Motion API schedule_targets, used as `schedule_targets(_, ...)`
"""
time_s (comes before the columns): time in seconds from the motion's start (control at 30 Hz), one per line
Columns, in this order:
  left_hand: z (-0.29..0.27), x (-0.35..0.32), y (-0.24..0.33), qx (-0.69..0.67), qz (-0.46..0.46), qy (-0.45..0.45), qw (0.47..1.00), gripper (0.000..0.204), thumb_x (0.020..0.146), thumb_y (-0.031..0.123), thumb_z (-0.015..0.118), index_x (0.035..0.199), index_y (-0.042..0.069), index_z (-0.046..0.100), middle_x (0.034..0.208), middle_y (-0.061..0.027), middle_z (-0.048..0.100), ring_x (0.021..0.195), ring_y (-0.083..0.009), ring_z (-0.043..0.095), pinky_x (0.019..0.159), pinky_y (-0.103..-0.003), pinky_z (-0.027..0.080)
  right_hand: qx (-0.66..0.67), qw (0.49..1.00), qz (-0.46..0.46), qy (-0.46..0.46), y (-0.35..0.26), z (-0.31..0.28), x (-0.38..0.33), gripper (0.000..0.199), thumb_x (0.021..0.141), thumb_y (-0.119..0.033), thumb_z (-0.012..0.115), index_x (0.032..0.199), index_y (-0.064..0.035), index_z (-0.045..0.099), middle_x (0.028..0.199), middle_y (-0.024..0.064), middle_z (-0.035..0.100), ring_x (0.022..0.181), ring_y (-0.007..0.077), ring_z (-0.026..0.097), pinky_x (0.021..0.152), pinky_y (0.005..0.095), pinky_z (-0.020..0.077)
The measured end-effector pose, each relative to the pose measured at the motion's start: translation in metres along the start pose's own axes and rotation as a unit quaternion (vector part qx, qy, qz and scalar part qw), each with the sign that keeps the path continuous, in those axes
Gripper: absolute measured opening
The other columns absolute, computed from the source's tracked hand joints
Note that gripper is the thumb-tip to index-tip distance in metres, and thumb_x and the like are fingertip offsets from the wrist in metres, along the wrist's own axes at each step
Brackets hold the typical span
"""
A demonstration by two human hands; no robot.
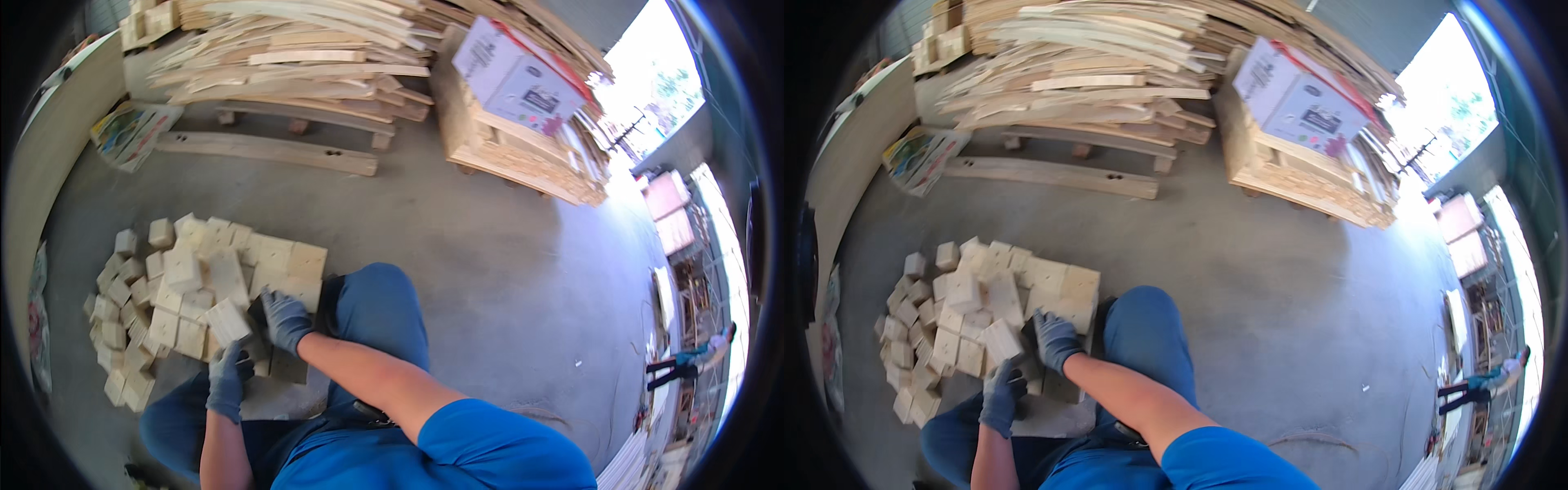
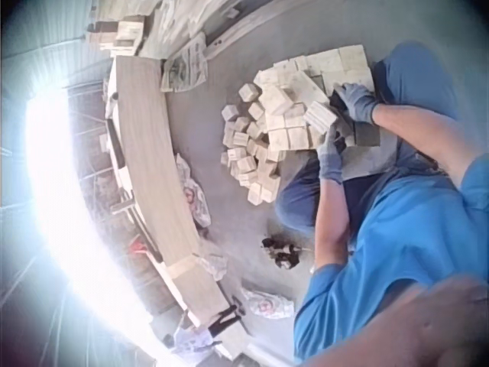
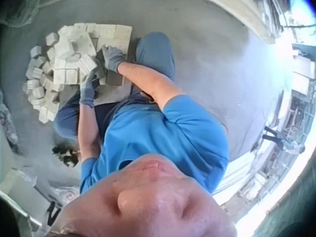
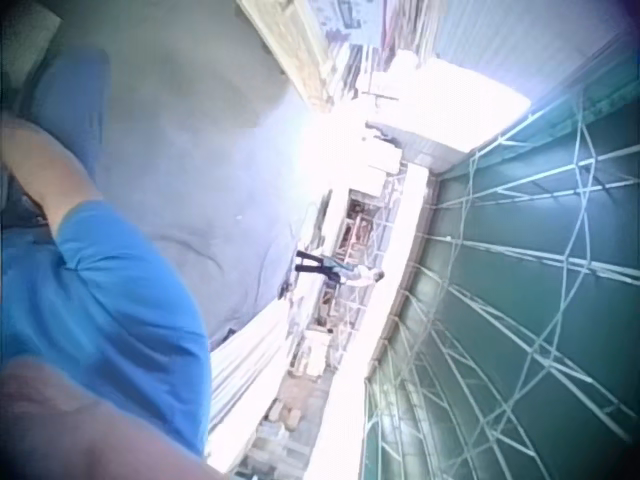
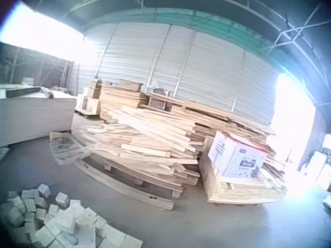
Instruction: The person sits on the floor and sands small wooden blocks using a sanding block. They pick up each block, sand its surfaces, and place it on a pile of finished pieces. The process is repeated for multiple blocks.
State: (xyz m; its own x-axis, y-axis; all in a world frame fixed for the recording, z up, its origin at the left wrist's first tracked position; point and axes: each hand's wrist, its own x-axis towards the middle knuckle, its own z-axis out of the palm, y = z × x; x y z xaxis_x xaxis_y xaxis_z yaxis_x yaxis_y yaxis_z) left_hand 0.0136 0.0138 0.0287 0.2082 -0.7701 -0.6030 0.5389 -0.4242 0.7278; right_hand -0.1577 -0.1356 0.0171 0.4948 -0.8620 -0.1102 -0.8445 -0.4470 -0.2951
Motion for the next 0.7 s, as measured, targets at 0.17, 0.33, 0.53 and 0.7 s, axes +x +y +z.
schedule_targets(0.17, 0.016, -0.029, 0.029, 0.190, 0.051, 0.061, 0.979, 0.041, 0.099, 0.030, 0.079, 0.127, 0.003, 0.068, 0.096, -0.0039, 0.071, 0.075, -0.0128, 0.066, 0.065, -0.030, 0.055, 0.156, 0.987, 0.004, 0.042, -0.002, -0.006, -0.004, 0.090, 0.079, -0.027, 0.076, 0.157, 0.0068, 0.045, 0.133, 0.0322, 0.066, 0.120, 0.0473, 0.065, 0.106, 0.0535, 0.0520)
schedule_targets(0.33, 0.005, -0.019, 0.022, 0.199, 0.015, 0.032, 0.979, 0.054, 0.095, 0.034, 0.082, 0.134, -0.001, 0.068, 0.098, -0.0079, 0.074, 0.081, -0.0150, 0.069, 0.075, -0.031, 0.058, 0.198, 0.980, 0.014, 0.034, -0.006, -0.045, -0.017, 0.109, 0.077, -0.039, 0.090, 0.162, 0.0054, 0.038, 0.144, 0.0332, 0.060, 0.132, 0.0467, 0.060, 0.115, 0.0496, 0.0483)
schedule_targets(0.53, 0.001, -0.019, 0.034, 0.394, 0.050, 0.123, 0.910, 0.107, 0.074, 0.039, 0.096, 0.159, -0.003, 0.048, 0.126, -0.0230, 0.075, 0.118, -0.0340, 0.073, 0.105, -0.038, 0.056, 0.193, 0.981, 0.029, 0.020, -0.015, -0.082, -0.021, 0.110, 0.077, -0.037, 0.095, 0.162, 0.0040, 0.038, 0.155, 0.0314, 0.050, 0.141, 0.0437, 0.055, 0.120, 0.0459, 0.0460)
schedule_targets(0.7, -0.008, -0.001, 0.030, 0.481, 0.205, 0.145, 0.840, 0.132, 0.064, 0.037, 0.100, 0.169, 0.001, 0.029, 0.158, -0.0281, 0.051, 0.147, -0.0405, 0.052, 0.123, -0.042, 0.044, 0.172, 0.980, -0.079, 0.062, -0.044, -0.095, -0.018, 0.105, 0.077, -0.033, 0.093, 0.160, 0.0030, 0.040, 0.155, 0.0307, 0.049, 0.142, 0.0444, 0.053, 0.120, 0.0469, 0.0464)
